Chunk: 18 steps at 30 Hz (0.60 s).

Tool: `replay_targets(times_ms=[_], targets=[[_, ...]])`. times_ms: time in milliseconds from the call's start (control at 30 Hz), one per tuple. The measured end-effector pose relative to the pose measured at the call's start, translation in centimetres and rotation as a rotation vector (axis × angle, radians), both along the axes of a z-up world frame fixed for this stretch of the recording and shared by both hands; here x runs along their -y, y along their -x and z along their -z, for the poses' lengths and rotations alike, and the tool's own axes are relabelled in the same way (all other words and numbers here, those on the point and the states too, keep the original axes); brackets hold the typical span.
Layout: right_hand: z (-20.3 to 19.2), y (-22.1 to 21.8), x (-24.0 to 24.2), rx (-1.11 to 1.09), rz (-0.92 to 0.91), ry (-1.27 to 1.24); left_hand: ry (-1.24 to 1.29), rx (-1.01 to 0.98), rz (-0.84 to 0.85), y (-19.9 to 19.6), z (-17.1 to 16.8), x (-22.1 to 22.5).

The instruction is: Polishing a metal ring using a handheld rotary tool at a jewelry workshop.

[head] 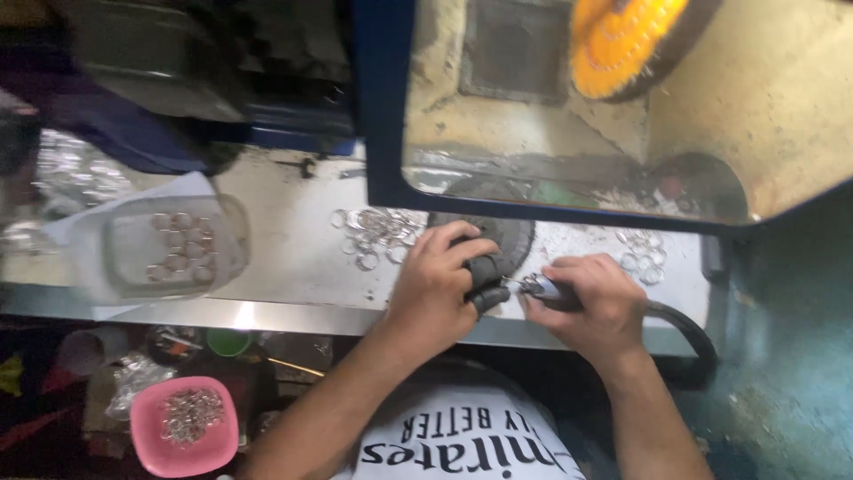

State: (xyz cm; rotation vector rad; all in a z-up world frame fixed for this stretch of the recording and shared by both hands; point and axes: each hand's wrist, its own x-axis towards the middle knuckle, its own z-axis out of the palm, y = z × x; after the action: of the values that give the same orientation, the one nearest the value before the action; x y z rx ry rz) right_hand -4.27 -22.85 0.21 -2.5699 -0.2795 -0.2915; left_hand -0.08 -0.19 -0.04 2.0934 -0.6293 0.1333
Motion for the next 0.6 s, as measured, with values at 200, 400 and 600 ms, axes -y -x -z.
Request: replay_targets(times_ms=[200, 400, 600], targets=[[1.4, 0.7, 0.4, 0.142, -0.035, 0.137, -0.112, 0.021, 0.064, 0.0, 0.1, -0.7], [2.0, 1.2, 0.4, 0.05, 0.091, 0.236, -0.048, 0.043, 0.052, 0.2, 0.3, -0.8], [1.8, 1.0, 0.3, 0.127, 0.015, 0.171, -0.11, -0.013, 0.077, 0.2, -0.4, -1.0]])
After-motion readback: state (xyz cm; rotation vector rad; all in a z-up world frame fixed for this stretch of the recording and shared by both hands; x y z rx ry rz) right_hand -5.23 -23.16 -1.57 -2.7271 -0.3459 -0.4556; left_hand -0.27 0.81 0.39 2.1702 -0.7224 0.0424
